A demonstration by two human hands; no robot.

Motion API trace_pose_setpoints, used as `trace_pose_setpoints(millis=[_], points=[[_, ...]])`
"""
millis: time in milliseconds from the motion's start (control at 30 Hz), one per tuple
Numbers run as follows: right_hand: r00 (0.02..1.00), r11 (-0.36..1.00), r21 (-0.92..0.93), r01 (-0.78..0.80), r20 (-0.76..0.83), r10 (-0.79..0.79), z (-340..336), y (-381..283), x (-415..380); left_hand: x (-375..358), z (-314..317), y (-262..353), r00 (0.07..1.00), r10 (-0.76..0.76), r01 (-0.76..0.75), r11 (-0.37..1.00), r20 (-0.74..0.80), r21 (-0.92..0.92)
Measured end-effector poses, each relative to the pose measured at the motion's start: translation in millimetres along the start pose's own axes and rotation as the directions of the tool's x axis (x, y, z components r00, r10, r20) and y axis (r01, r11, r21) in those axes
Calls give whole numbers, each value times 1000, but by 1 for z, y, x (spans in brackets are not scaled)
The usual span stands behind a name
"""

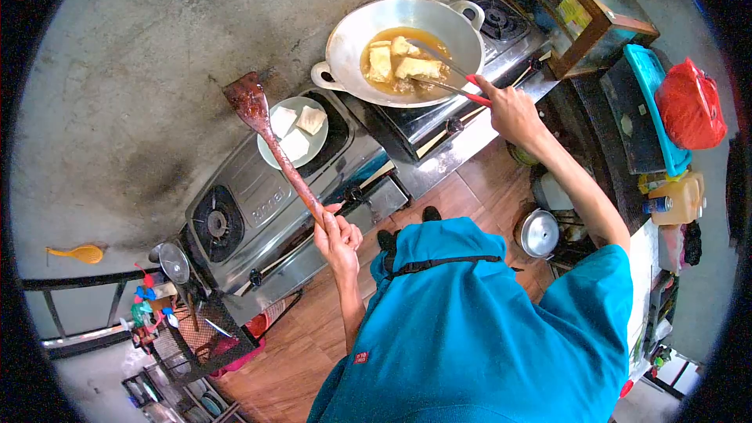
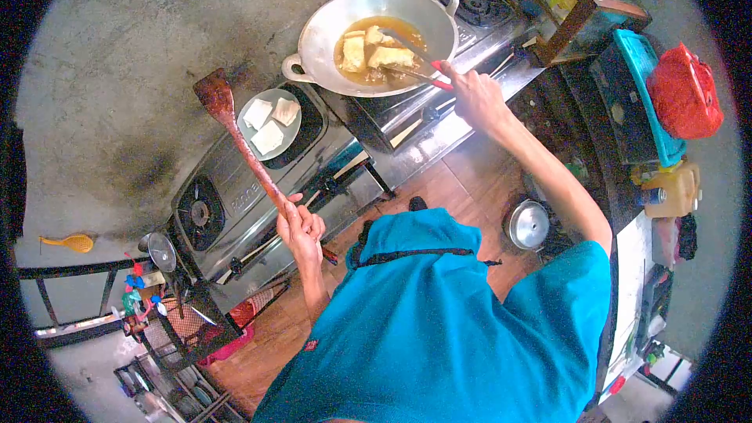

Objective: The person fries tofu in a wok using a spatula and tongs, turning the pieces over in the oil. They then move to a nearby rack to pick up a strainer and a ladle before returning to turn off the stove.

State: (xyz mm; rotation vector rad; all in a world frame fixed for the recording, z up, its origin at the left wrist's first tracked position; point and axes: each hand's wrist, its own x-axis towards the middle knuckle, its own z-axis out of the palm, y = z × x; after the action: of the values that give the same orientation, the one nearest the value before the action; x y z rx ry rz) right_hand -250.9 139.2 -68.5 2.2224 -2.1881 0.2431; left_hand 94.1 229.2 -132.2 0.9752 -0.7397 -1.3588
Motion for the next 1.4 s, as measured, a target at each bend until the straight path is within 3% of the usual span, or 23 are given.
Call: trace_pose_setpoints(millis=[433, 733, 1033, 1233, 1400], points=[[994, 994, 26, -106, 2, 106, 4, 13, 11, 6, -4, 3, 1000, -25, 25, 1000, -5, -4], [985, 996, 74, -51, -158, 63, -2, 27, 29, 10, -3, 1, 1000, -29, 29, 1000, -8, -8], [976, 996, 7, -88, -197, 88, -7, 33, 63, 9, 3, 1, 1000, -20, 20, 1000, 7, -16], [994, 996, -64, -64, -92, 58, 0, 38, 93, 8, -1, 1, 1000, 3, -3, 1000, 5, 9], [998, 988, -144, 60, 28, -56, -10, 61, 100, 4, -4, 5, 999, -2, 2, 1000, -38, 2]])
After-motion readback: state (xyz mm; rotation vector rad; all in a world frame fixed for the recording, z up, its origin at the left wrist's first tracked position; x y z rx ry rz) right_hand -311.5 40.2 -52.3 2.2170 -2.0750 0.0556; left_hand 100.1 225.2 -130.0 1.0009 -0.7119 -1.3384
